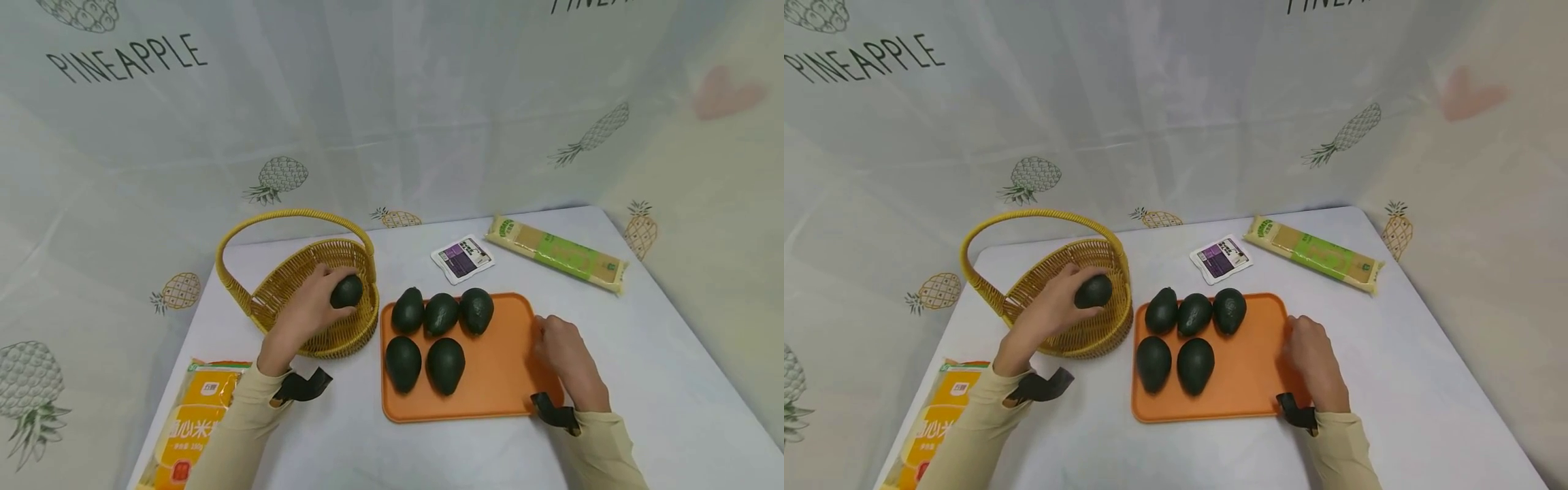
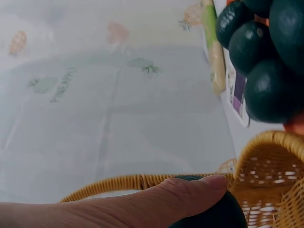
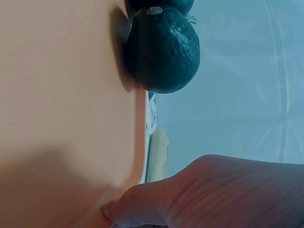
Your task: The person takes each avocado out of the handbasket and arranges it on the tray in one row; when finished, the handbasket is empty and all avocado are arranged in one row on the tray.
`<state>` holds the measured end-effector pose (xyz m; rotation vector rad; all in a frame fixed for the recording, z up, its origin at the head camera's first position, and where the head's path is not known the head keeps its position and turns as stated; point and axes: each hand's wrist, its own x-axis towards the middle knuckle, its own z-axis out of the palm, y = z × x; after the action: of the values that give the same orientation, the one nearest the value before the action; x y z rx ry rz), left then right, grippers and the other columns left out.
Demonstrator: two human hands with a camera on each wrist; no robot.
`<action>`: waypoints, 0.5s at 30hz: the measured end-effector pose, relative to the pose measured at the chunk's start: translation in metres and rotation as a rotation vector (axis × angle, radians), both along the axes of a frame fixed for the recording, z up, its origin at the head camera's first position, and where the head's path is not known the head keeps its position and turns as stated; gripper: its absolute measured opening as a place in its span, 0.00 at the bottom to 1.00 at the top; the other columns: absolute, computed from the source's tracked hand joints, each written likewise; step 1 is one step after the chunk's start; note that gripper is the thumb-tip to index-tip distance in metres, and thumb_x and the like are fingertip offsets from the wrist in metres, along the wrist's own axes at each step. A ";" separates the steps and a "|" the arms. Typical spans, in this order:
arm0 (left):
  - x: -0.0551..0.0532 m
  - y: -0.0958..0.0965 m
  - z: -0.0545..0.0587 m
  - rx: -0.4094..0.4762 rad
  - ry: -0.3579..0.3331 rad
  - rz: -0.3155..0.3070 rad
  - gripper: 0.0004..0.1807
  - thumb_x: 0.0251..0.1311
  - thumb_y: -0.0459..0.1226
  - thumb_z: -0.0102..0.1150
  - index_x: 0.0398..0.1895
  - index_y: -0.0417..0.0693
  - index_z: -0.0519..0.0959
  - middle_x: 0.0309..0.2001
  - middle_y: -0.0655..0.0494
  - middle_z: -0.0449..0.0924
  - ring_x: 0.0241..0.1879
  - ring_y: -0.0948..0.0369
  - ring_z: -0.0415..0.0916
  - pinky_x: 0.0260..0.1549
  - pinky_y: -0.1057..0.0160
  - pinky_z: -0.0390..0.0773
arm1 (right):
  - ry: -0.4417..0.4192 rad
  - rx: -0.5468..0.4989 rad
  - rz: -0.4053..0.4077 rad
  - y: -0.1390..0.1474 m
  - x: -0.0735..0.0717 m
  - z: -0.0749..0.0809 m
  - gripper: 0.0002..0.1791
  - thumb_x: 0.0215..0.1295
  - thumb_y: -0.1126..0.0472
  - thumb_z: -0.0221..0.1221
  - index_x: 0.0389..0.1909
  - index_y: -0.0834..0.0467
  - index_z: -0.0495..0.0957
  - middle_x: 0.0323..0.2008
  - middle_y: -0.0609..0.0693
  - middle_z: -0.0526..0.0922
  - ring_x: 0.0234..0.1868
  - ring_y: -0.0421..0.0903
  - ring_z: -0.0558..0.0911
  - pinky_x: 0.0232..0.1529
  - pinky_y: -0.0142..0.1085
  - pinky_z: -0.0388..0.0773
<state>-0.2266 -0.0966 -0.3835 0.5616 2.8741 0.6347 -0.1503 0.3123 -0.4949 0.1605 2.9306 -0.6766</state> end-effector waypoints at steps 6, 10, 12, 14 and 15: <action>0.010 0.010 0.001 0.032 0.009 -0.040 0.36 0.63 0.34 0.76 0.75 0.46 0.75 0.61 0.34 0.74 0.57 0.40 0.79 0.57 0.40 0.84 | -0.027 -0.020 -0.002 -0.002 0.003 -0.003 0.18 0.63 0.79 0.55 0.54 0.78 0.80 0.28 0.60 0.76 0.28 0.52 0.71 0.29 0.39 0.68; 0.012 0.016 0.000 0.033 0.035 -0.052 0.36 0.62 0.33 0.76 0.74 0.47 0.75 0.61 0.35 0.74 0.57 0.40 0.79 0.57 0.40 0.85 | -0.039 -0.027 -0.012 -0.002 0.002 -0.004 0.18 0.66 0.78 0.55 0.55 0.79 0.79 0.28 0.59 0.74 0.28 0.52 0.71 0.28 0.39 0.68; 0.012 0.018 0.000 0.030 0.047 -0.057 0.36 0.62 0.34 0.77 0.74 0.48 0.75 0.62 0.35 0.74 0.57 0.41 0.78 0.56 0.40 0.85 | -0.045 -0.027 -0.020 -0.001 0.001 -0.003 0.19 0.67 0.78 0.55 0.57 0.80 0.78 0.28 0.59 0.74 0.28 0.52 0.72 0.28 0.39 0.69; 0.014 0.020 0.001 0.029 0.058 -0.067 0.37 0.62 0.34 0.77 0.75 0.48 0.75 0.63 0.34 0.74 0.57 0.41 0.78 0.55 0.41 0.85 | -0.053 -0.023 -0.027 0.000 0.001 -0.002 0.19 0.68 0.77 0.55 0.58 0.80 0.78 0.28 0.59 0.74 0.28 0.52 0.72 0.28 0.39 0.69; 0.014 0.021 0.001 0.031 0.065 -0.072 0.37 0.61 0.34 0.77 0.75 0.49 0.75 0.63 0.34 0.74 0.57 0.41 0.78 0.55 0.41 0.85 | -0.060 -0.026 -0.034 0.000 0.000 -0.002 0.20 0.68 0.77 0.55 0.59 0.81 0.77 0.28 0.59 0.75 0.28 0.52 0.72 0.29 0.39 0.69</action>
<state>-0.2121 -0.0754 -0.3829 0.6991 2.8931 0.6626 -0.1500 0.3127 -0.4966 0.2238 2.8670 -0.7016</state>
